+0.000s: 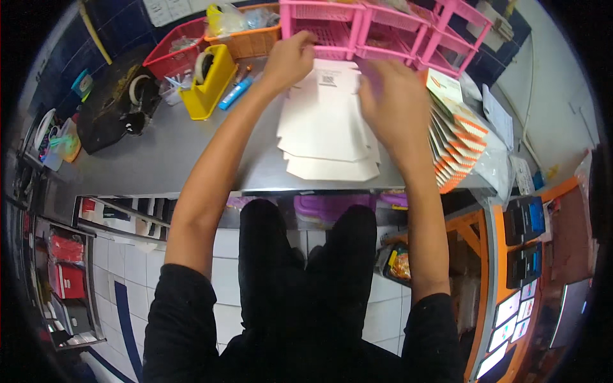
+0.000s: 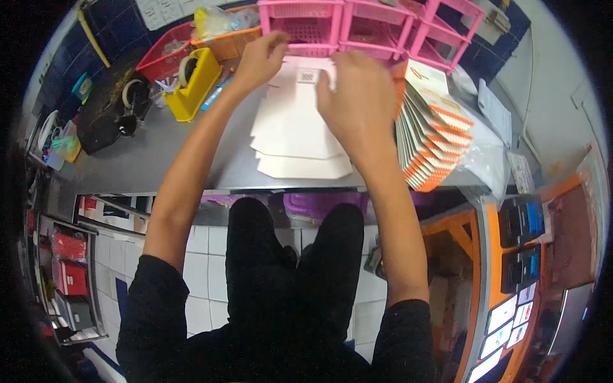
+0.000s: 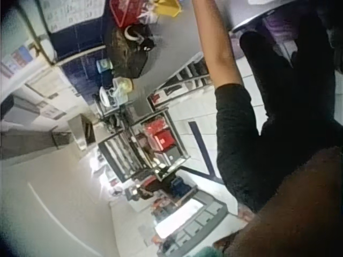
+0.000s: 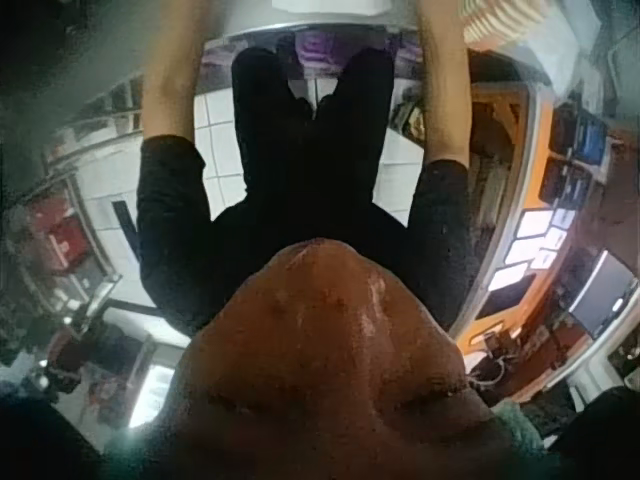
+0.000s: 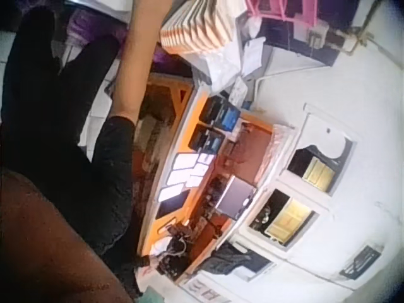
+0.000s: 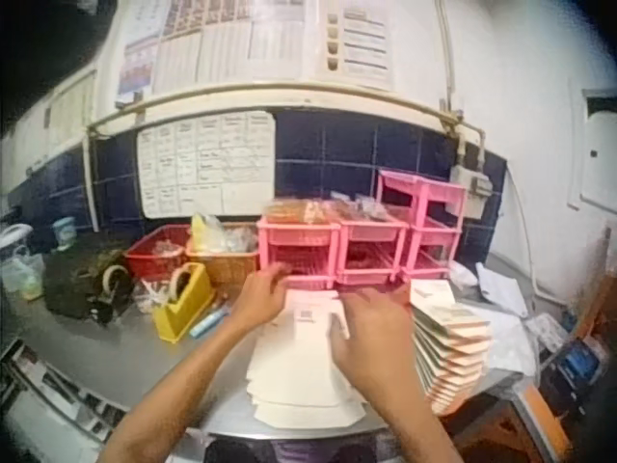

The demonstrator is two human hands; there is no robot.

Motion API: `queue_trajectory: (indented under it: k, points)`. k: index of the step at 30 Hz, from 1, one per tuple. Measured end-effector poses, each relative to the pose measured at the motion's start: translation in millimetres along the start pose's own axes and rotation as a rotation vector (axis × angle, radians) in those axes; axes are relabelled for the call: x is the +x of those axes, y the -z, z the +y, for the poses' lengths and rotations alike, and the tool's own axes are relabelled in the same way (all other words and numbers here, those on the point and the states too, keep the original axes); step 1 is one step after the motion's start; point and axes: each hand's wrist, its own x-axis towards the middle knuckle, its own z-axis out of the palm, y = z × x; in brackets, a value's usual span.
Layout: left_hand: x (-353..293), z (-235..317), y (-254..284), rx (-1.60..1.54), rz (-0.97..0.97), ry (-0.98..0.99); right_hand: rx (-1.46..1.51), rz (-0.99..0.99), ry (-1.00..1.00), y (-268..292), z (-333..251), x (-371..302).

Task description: The person folds flat cardboard sheets into food boxes by hand and stacks the assembled boxes on the counter.

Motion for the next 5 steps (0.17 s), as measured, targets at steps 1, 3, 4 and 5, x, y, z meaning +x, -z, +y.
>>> queue_trajectory:
  k: [1, 3, 4, 5]
  points:
    - [-4, -13, 12, 0.025, 0.027, -0.002, 0.077, -0.054, -0.034, -23, -10, 17]
    - [-17, -39, 28, 0.014, 0.009, 0.159, 0.030, -0.355, -0.159, -64, -22, 50]
    - [-23, -51, 33, -0.016, 0.012, 0.189, -0.008, -0.463, -0.182, -80, -24, 60]
    - [-32, -62, 36, 0.071, 0.020, 0.140, -0.115, -0.575, -0.256, -92, -22, 66]
